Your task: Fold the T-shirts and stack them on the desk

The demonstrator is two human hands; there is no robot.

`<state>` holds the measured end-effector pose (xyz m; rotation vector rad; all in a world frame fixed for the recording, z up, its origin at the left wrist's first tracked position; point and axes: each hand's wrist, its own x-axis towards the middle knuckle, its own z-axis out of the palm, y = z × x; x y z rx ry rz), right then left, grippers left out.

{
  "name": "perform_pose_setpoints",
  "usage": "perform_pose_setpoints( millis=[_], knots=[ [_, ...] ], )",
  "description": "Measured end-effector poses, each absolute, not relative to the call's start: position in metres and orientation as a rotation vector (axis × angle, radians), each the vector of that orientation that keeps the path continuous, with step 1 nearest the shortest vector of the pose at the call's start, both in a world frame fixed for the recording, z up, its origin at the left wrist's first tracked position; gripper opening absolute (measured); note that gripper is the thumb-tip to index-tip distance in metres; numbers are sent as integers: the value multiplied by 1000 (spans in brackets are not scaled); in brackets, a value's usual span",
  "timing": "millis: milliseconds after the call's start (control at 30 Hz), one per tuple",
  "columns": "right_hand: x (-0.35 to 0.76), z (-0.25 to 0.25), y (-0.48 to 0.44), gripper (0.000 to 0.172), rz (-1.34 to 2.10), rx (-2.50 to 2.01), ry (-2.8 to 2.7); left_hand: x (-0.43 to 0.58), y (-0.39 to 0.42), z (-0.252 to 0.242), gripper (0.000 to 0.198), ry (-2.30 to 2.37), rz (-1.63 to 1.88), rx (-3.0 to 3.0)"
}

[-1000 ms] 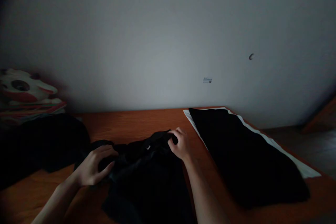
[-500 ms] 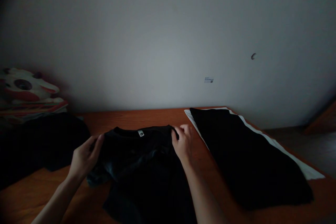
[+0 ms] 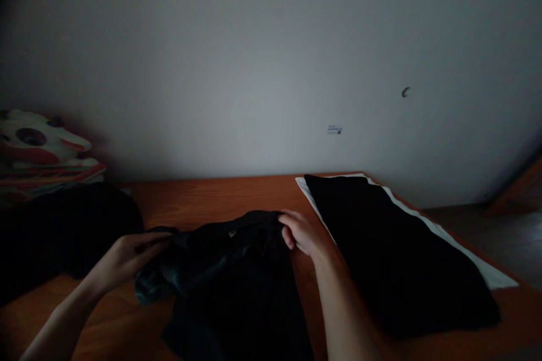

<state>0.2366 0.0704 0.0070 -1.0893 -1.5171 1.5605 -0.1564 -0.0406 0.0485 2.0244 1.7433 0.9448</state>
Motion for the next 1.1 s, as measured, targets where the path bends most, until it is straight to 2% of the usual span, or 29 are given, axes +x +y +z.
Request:
perform_pose_setpoints(
  millis=[67, 133, 200, 267, 367, 433, 500, 567, 633, 700, 867, 1000, 1100],
  knots=[
    [251, 7, 67, 32, 1890, -1021, -1606, -168, -50, 53, 43, 1624, 811, 1751],
    [260, 7, 63, 29, 2156, -951, -1716, -175, -58, 55, 45, 1439, 493, 1541],
    [259, 10, 62, 29, 2167, -880, -1746, -174, -60, 54, 47, 1351, 434, 1456],
    [248, 15, 63, 30, 1827, -811, -1681, -164, -51, 51, 49, 1457, 853, 1478],
    [226, 20, 70, 39, 1046, -785, -1529, -143, -29, 45, 62, 1685, 1826, 1546],
    [216, 18, 74, 39, 649, -844, -1528, -134, -19, 40, 64, 1775, 2018, 1650],
    [211, 13, 75, 30, 408, -931, -1626, -131, -16, 33, 49, 1877, 1752, 1815],
    [209, 5, 73, 28, 339, -1060, -1759, -129, -18, 27, 37, 1947, 1324, 1958],
    [208, -3, 70, 36, 375, -1230, -1887, -127, -20, 23, 38, 1956, 993, 2072],
    [205, -9, 67, 42, 431, -1377, -1987, -123, -20, 18, 40, 1965, 826, 2166],
    [201, -16, 62, 31, 428, -1440, -2110, -127, -17, -1, 53, 1950, 595, 2269],
    [202, -23, 63, 48, 280, -1420, -2154, -134, -12, -20, 64, 2078, 446, 2321],
    [202, -32, 66, 57, 205, -1446, -2096, -135, -8, -20, 52, 2279, 647, 2384]
  ],
)
